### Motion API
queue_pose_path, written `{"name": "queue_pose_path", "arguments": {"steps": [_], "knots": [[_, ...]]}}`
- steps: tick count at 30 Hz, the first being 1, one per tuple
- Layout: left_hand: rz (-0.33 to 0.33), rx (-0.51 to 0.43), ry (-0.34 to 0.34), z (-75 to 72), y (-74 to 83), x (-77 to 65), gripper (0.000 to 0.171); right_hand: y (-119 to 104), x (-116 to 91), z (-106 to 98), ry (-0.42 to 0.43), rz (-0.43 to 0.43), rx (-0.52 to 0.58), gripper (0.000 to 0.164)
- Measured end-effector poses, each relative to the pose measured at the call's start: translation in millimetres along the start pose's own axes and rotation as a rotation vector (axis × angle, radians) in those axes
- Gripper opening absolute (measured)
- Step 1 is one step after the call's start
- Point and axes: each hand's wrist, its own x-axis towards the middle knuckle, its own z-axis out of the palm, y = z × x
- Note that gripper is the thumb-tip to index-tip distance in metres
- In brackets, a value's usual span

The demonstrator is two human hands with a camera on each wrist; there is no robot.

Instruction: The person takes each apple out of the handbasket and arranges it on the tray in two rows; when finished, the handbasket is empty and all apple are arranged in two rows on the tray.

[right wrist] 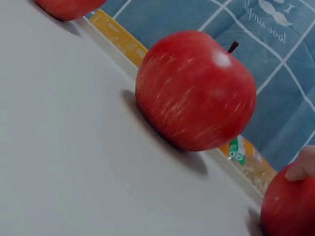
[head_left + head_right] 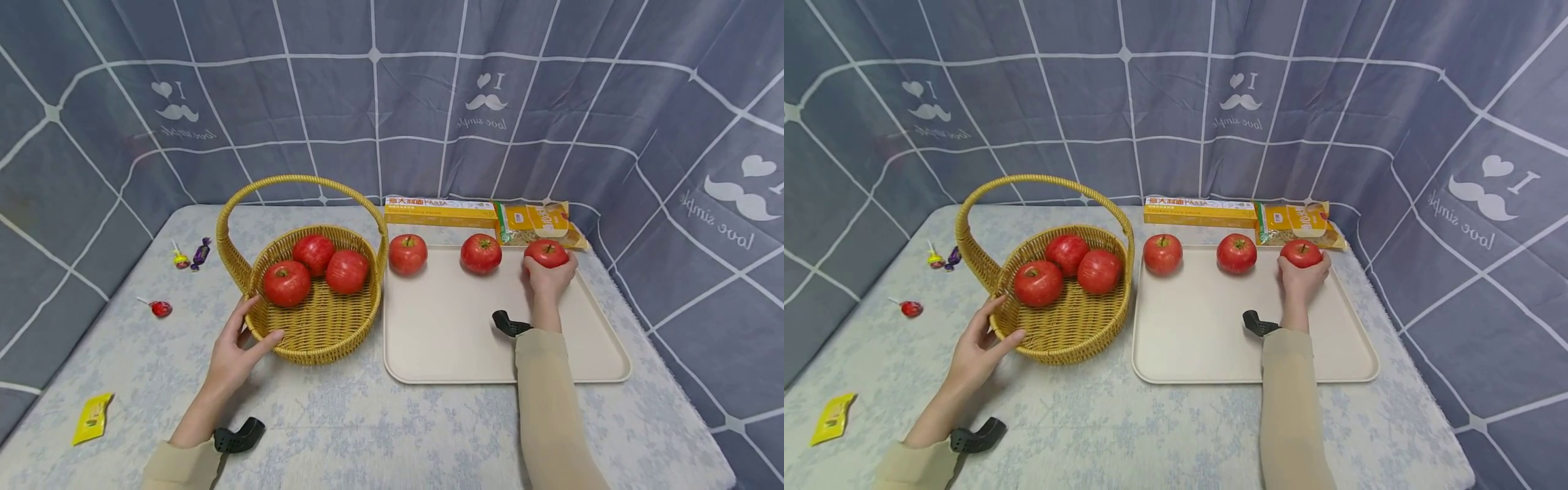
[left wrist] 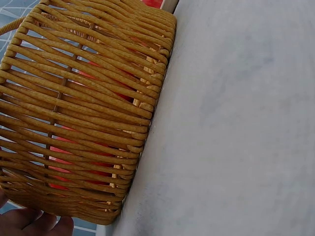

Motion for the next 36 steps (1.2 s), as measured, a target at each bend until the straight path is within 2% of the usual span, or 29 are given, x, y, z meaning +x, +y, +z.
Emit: {"name": "queue_pose_path", "arguments": {"steps": [4, 10, 16, 19, 23, 27, 30, 33, 36], "knots": [[0.016, -0.001, 0.005, -0.3, -0.8, 0.0, 0.075, 7.6, 7.4, 2.2, 0.042, 0.012, 0.037, 0.095], [0.018, 0.008, 0.007, -0.2, -0.6, 0.3, 0.075, 15.0, 13.1, 5.5, 0.090, 0.007, 0.025, 0.089], [0.018, -0.002, 0.004, 0.0, -0.2, 0.4, 0.075, 7.8, 6.7, 2.7, 0.121, -0.022, 0.051, 0.088], [0.022, -0.009, -0.004, 0.6, 0.0, -0.2, 0.075, -6.6, -5.2, -9.7, 0.176, -0.105, 0.144, 0.085], [0.016, -0.004, -0.005, 1.3, 1.1, -1.6, 0.074, -41.3, -28.9, -32.1, 0.207, -0.296, 0.384, 0.080], [0.013, 0.001, -0.005, 1.1, 2.0, -1.6, 0.073, -81.6, -64.3, -47.2, 0.123, -0.473, 0.642, 0.074], [0.016, -0.001, -0.004, 0.8, 1.3, -0.7, 0.074, -104.0, -97.8, -45.8, 0.012, -0.605, 0.773, 0.069], [0.014, 0.001, 0.000, 0.6, 0.0, -0.5, 0.075, -115.0, -132.7, -33.3, -0.149, -0.709, 0.810, 0.064], [0.016, 0.002, 0.004, 0.9, -1.1, -0.3, 0.075, -115.0, -162.5, -13.4, -0.330, -0.799, 0.744, 0.060]]}}
